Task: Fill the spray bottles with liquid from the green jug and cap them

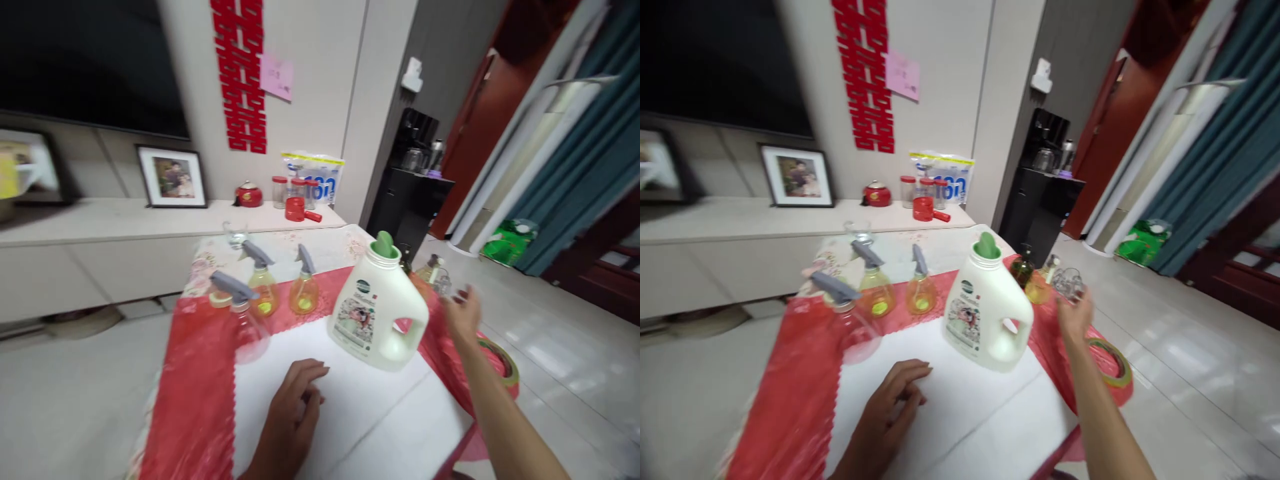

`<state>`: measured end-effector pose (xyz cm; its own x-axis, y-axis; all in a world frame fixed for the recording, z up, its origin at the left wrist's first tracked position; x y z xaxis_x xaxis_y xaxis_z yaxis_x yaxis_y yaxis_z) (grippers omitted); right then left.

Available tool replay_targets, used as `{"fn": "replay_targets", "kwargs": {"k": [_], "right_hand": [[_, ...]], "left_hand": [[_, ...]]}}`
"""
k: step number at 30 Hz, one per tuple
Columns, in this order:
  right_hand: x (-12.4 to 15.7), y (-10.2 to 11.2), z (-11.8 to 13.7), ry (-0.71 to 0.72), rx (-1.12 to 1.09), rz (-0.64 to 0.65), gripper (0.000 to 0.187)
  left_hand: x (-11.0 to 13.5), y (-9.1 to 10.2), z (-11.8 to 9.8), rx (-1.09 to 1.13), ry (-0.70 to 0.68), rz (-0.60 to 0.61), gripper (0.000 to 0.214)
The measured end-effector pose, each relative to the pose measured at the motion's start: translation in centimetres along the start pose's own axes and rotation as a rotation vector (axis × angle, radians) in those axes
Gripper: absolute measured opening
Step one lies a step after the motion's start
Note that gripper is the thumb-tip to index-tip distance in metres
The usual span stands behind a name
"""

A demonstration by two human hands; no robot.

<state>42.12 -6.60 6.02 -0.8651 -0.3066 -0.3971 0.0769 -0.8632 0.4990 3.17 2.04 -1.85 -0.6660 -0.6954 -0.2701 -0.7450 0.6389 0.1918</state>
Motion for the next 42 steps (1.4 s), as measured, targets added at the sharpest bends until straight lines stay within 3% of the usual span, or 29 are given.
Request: {"fn": "replay_targets", "kwargs": {"k": [3, 5, 7, 9, 12, 15, 18, 21, 26, 28, 31, 33, 37, 39, 42], "right_hand": [[2.0, 4.6, 4.7, 0.123, -0.155, -0.155, 0.064], [4.5, 6.7, 9.5, 0.257, -0.233, -0.194, 0.062], [8.0, 7.5, 14.6, 0.445, -0.333, -0.120, 0.048], [11.6, 6.6, 19.0, 0.593, -0.374, 0.015, 0.041], [15.2, 1.9, 22.8, 0.785, -0.207, 0.420, 0.039], [15.4, -4.6, 23.8, 0.736, -0.030, 0.599, 0.053], [13.6, -10.7, 24.1, 0.639, 0.098, 0.607, 0.071], [12.1, -15.0, 24.4, 0.540, 0.215, 0.625, 0.081], [12.3, -17.6, 24.2, 0.476, 0.320, 0.674, 0.047], [12.8, -17.3, 24.2, 0.484, 0.337, 0.669, 0.051], [13.4, -15.1, 24.6, 0.511, 0.356, 0.634, 0.076], [14.0, -12.4, 25.1, 0.543, 0.360, 0.603, 0.086], [16.4, -5.9, 24.9, 0.606, 0.310, 0.552, 0.087], [18.1, -3.4, 23.9, 0.613, 0.260, 0.561, 0.088], [20.3, -1.3, 21.6, 0.581, 0.188, 0.611, 0.086]], "left_hand": [[-0.2, 0.0, -0.7, -0.009, -0.068, 0.017, 0.027], [-0.3, 0.0, -1.0, -0.016, -0.087, 0.008, 0.030], [-0.2, -0.1, -1.0, -0.023, -0.094, 0.001, 0.033], [-0.1, -0.2, -1.0, -0.028, -0.103, -0.005, 0.036], [0.0, 0.0, -0.9, -0.032, -0.105, -0.014, 0.041], [0.0, 0.4, -0.8, -0.031, -0.101, -0.033, 0.045], [-0.1, 0.7, -0.6, -0.035, -0.105, -0.065, 0.047], [-0.3, 0.8, -0.6, -0.047, -0.100, -0.077, 0.049], [-0.4, 0.7, -0.6, -0.066, -0.109, -0.071, 0.051], [-0.4, 0.6, -0.6, -0.083, -0.120, -0.089, 0.052], [-0.2, 0.5, -0.8, -0.127, -0.121, -0.160, 0.058], [0.0, 0.6, -1.1, -0.168, -0.103, -0.228, 0.064], [0.6, 0.6, -2.1, -0.220, -0.089, -0.353, 0.081], [0.8, 0.3, -2.4, -0.210, -0.115, -0.340, 0.096], [1.0, -0.5, -2.5, -0.157, -0.155, -0.250, 0.114]]}}
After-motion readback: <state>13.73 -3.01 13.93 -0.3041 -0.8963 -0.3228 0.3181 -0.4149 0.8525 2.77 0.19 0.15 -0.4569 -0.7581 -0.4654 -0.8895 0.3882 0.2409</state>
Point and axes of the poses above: each hand's wrist, its own x-axis away from the middle knuckle, its own y-axis out of the back of the hand, z = x × y, the point moved 2 cm from there along -x, towards the middle knuckle, and after that the axes turned 10 degrees about z, right-handed, at the moved point
